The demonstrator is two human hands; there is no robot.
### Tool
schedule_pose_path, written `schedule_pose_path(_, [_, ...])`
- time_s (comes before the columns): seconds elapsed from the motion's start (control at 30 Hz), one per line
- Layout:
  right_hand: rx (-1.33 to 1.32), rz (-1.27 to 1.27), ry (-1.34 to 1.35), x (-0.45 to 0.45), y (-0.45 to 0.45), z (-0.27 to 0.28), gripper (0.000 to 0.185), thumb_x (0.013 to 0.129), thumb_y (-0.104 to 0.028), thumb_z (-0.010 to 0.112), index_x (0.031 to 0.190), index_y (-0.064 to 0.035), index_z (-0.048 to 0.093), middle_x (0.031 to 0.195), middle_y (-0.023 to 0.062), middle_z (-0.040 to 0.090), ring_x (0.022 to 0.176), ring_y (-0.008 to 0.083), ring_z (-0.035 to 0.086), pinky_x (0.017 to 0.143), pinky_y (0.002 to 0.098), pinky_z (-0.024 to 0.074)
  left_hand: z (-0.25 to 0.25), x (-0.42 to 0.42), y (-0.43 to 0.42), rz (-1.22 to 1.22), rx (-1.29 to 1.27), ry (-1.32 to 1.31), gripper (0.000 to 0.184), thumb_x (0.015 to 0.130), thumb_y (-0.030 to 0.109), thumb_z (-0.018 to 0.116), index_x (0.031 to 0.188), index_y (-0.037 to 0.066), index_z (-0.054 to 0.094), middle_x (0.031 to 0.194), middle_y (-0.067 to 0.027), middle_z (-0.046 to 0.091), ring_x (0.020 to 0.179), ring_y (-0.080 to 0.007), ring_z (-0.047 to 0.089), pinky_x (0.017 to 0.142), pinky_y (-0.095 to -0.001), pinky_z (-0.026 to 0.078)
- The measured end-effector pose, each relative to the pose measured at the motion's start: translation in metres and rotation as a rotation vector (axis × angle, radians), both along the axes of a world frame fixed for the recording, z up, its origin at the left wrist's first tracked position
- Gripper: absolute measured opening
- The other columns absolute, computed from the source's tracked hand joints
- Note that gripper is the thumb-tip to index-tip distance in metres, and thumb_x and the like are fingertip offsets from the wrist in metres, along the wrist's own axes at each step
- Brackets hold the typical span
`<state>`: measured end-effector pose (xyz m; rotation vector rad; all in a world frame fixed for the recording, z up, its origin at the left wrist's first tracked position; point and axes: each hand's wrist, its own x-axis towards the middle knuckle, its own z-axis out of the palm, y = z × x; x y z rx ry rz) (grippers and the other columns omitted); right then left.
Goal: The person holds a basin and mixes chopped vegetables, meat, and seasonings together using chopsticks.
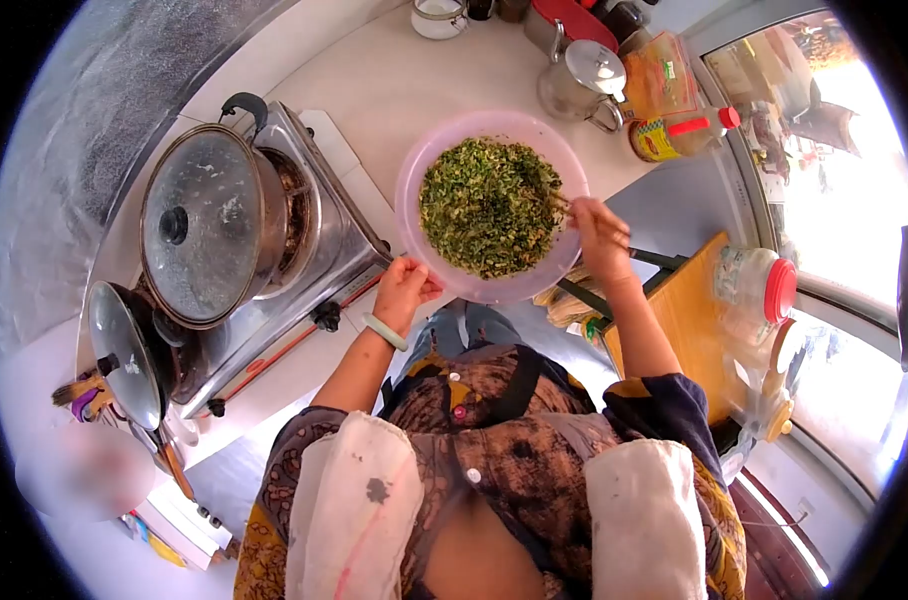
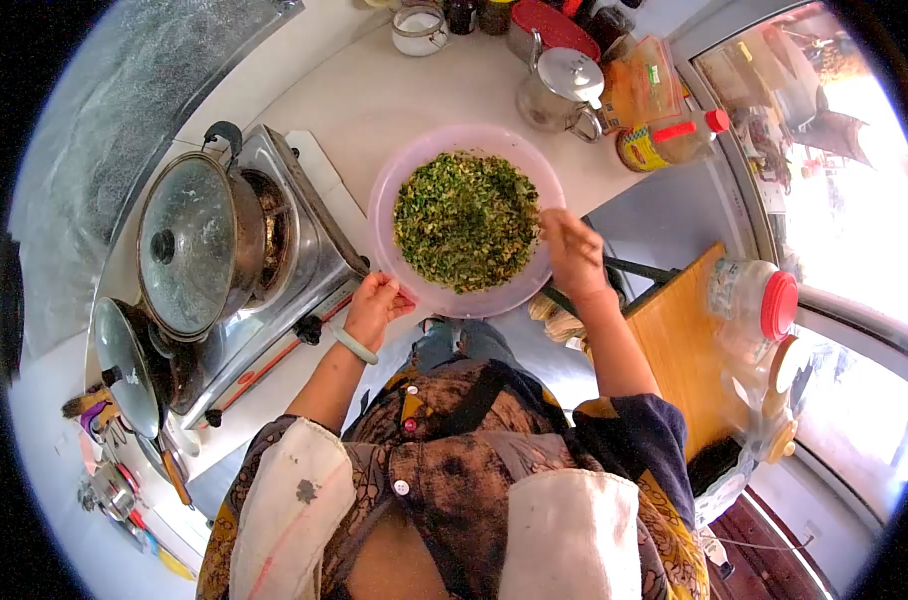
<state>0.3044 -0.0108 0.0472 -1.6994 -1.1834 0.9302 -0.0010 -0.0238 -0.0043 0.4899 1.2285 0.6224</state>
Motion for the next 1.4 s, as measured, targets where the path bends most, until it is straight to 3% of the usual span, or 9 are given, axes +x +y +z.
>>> schedule_pose_path(0.17, [0.263,0.281,-0.34,-0.044,-0.036,-0.005,0.012,0.085,0.003,0.056,0.094,-0.0021,0.061,0.085,0.0141,0.063,0.075,0.0251,0.063,0.066,0.0297,0.0495,0.0,0.002,-0.001,0.015,0.0,0.034,0.017,0.094,0.017,0.048,0.101,0.001,0.046,0.091,-0.0097,0.058,0.082,-0.0202,0.062,0.075,-0.0338,0.053])
schedule_pose_path(0.27, [0.119,0.246,-0.093,-0.072,-0.025,0.021,0.014,0.083,0.004,0.055,0.095,-0.0003,0.06,0.084,0.0159,0.062,0.074,0.0299,0.062,0.065,0.032,0.0497,0.0,-0.001,0.0,-0.005,0.01,0.019,0.017,0.094,0.016,0.048,0.101,0.001,0.046,0.09,-0.0099,0.058,0.081,-0.0202,0.062,0.074,-0.0333,0.053])
schedule_pose_path(0.43, [0.319,0.409,-0.094,-0.077,0.029,0.021,0.014,0.085,0.002,0.055,0.097,0.0019,0.061,0.083,0.0141,0.062,0.073,0.0238,0.062,0.062,0.0302,0.0487,-0.006,-0.003,-0.002,-0.038,0.056,-0.008,0.017,0.096,0.019,0.047,0.103,0.004,0.046,0.092,-0.0082,0.058,0.083,-0.0191,0.06,0.077,-0.0352,0.052])
schedule_pose_path(0.5, [0.113,0.27,0.262,-0.083,0.044,-0.001,0.014,0.088,-0.002,0.054,0.1,0.0004,0.061,0.083,0.0112,0.063,0.072,0.0204,0.062,0.064,0.0291,0.0483,-0.006,-0.003,-0.004,-0.04,0.061,-0.004,0.016,0.095,0.019,0.047,0.102,0.004,0.046,0.092,-0.0085,0.059,0.083,-0.0193,0.061,0.077,-0.035,0.052])
schedule_pose_path(0.7, [0.053,-0.077,0.321,-0.028,0.032,-0.014,0.017,0.09,-0.014,0.055,0.1,-0.001,0.061,0.084,0.0088,0.064,0.074,0.0164,0.063,0.068,0.0281,0.0496,-0.004,-0.001,-0.003,0.001,0.035,0.018,0.015,0.094,0.015,0.048,0.098,0.001,0.046,0.088,-0.0104,0.06,0.079,-0.019,0.063,0.071,-0.0322,0.054])
schedule_pose_path(0.9, [0.067,0.301,-0.44,-0.019,-0.047,-0.015,0.014,0.086,-0.001,0.053,0.098,-0.0012,0.061,0.087,0.0084,0.06,0.077,0.0186,0.06,0.069,0.0267,0.0483,-0.006,-0.001,0.0,-0.025,0.043,0.029,0.016,0.094,0.016,0.049,0.099,0.002,0.046,0.089,-0.0105,0.06,0.079,-0.0193,0.063,0.072,-0.0327,0.053])
schedule_pose_path(0.97, [0.103,0.357,-0.19,-0.053,-0.052,0.004,0.017,0.082,0.0,0.055,0.097,-0.0022,0.061,0.092,0.0089,0.059,0.081,0.0218,0.06,0.069,0.0274,0.0484,-0.005,-0.001,-0.002,-0.041,0.068,0.028,0.018,0.095,0.018,0.048,0.102,0.003,0.046,0.091,-0.01,0.059,0.082,-0.0199,0.062,0.074,-0.0339,0.052])
schedule_pose_path(1.0, [0.256,0.484,-0.427,-0.062,-0.044,0.012,0.019,0.079,0.003,0.056,0.097,-0.0009,0.061,0.091,0.0107,0.06,0.08,0.0259,0.061,0.067,0.0305,0.0496,-0.004,-0.001,-0.002,-0.047,0.064,0.041,0.017,0.095,0.018,0.048,0.102,0.003,0.045,0.091,-0.0101,0.059,0.082,-0.0199,0.062,0.074,-0.0338,0.052])
schedule_pose_path(1.4, [0.258,0.443,-0.526,-0.016,0.003,0.007,0.012,0.086,-0.001,0.055,0.095,-0.0005,0.062,0.083,0.0152,0.064,0.068,0.028,0.064,0.061,0.0332,0.0512,-0.012,-0.002,-0.004,-0.015,0.082,0.013,0.013,0.093,0.013,0.051,0.098,0.002,0.045,0.087,-0.0101,0.059,0.077,-0.0183,0.063,0.068,-0.0305,0.054])
